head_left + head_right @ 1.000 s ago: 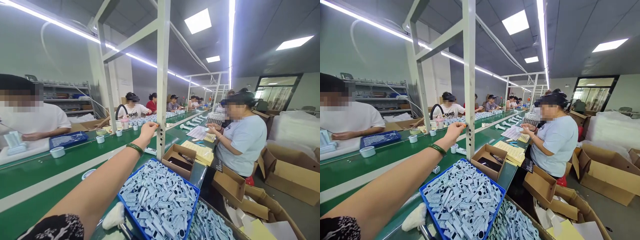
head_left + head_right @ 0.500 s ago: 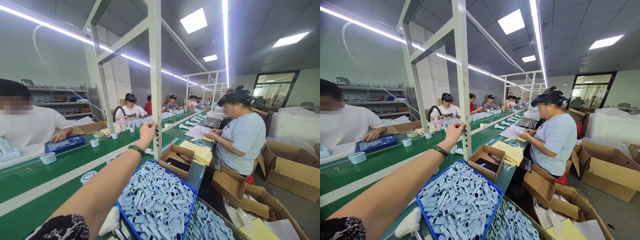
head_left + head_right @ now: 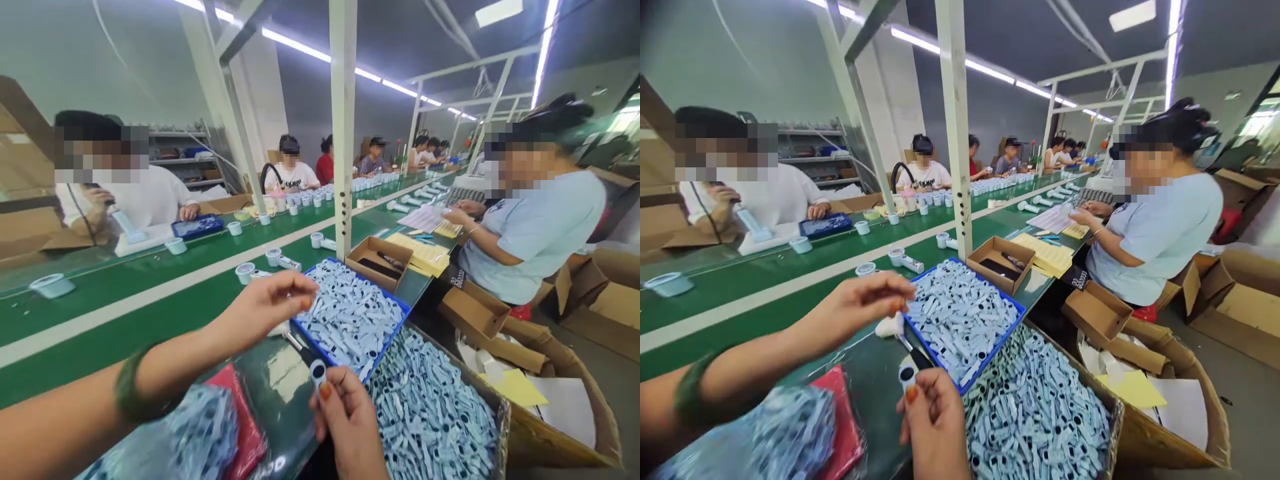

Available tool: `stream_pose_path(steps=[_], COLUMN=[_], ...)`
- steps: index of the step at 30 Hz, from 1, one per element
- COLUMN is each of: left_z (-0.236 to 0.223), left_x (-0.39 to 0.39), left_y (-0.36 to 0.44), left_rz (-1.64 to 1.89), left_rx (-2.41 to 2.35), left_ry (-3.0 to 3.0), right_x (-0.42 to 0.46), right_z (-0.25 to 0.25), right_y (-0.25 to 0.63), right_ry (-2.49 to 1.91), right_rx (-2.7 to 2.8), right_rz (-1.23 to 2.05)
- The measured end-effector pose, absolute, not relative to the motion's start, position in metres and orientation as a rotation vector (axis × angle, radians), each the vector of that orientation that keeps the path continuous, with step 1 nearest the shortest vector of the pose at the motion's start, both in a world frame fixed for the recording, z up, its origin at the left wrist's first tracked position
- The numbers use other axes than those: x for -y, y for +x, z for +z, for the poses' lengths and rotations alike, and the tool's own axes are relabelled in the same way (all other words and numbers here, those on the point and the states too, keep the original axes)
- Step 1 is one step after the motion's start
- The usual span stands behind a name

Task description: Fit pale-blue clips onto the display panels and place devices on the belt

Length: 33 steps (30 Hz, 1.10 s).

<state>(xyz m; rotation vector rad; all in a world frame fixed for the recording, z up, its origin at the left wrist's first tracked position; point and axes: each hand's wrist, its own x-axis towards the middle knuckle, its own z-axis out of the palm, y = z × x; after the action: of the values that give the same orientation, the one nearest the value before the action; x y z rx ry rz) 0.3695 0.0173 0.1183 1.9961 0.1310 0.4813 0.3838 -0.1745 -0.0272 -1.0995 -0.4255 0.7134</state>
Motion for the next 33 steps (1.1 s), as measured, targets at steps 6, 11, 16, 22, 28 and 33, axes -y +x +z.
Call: stream_pose_path(steps=[6,11,16,22,28,33], left_z=[0.093,0.081,0.081,0.078,0.064,0.063], left_x=[0.019,0.022,0.030,0.032,0.026,0.019], left_y=[0.271,0.235,0.199,0.164,0.129,0.105], left_rz=[0.601,0.771,0.839,0.876,0.968,1.025], left_rx=[0.239,0.060,-0.029,-0.124,-0.238,-0.200], left_ry=[2.310,2.329,2.254,2.167,2.138,2.309], right_x=[0.165,0.158,0.153,0.150,0.140,0.130], right_z=[-0.002,0.005,0.009,0.012,0.010,0.007], right_y=[0.370,0.340,0.324,0.299,0.271,0.249], right_ry=[-1.009,-0.951,-0.819,-0.709,-0.741,-0.660], right_rx=[0.479,0.523,0.626,0.637,0.561,0.459], right_rz=[0.755,0.840,1.062,1.263,1.443,1.495])
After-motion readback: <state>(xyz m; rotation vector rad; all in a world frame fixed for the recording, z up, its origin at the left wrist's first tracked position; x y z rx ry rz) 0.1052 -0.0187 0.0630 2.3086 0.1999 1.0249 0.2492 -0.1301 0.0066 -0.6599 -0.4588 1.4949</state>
